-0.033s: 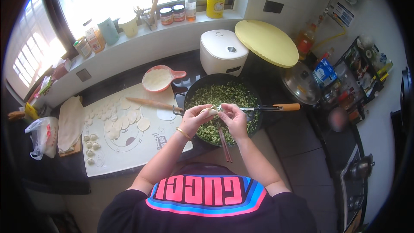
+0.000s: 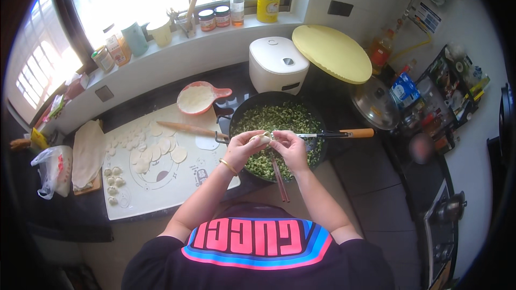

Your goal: The person fills round dough wrappers with a green vegetable mixture using chopsticks, then folds and pleats the edges to seal each dumpling. Completed dumplings are placed on a silicone mat on the countertop.

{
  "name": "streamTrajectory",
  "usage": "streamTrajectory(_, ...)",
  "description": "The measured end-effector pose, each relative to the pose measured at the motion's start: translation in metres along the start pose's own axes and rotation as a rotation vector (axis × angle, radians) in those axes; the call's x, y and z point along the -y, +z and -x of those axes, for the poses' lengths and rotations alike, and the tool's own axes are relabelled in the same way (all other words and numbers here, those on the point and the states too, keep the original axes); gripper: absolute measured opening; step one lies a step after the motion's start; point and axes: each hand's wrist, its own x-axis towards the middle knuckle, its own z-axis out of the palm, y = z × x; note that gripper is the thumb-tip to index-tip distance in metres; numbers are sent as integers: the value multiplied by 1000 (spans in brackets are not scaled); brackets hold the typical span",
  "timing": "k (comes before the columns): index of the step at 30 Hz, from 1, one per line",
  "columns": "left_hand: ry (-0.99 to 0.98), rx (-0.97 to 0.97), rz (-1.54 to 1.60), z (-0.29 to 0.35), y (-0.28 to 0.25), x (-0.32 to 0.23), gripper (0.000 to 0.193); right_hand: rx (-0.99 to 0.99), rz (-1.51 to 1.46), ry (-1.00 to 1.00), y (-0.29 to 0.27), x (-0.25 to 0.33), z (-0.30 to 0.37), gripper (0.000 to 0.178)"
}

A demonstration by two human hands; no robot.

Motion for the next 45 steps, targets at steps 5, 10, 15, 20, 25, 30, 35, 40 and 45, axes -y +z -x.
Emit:
streamTrajectory(5,-19,27,58,1,4,1,33,-1,-75,40,1,-4,0,13)
streamTrajectory(10,-25,17,114,2,8,-2,32,-28,-119,19,5,0,2,11)
streamTrajectory(15,-18,18,99,2,14,-3,32,-63,14,-67,5,0,3,9)
streamTrajectory(20,-4,31,88,3,16,-2,33,-127,215,-287,4,6,4,8)
streamTrajectory(25,9,34,57,3,11,0,34,-63,163,-234,3,19,3,5)
streamTrajectory(30,20,58,29,2,9,2,35,-45,276,-239,3,22,3,8)
streamTrajectory(35,12,87,-7,2,4,4,35,-105,409,-434,6,18,2,7)
streamTrajectory(40,8,117,-86,4,2,-4,35,-33,383,-386,6,31,1,5)
streamTrajectory(45,-23,116,-30,3,1,-7,37,-18,626,-614,7,25,-6,9)
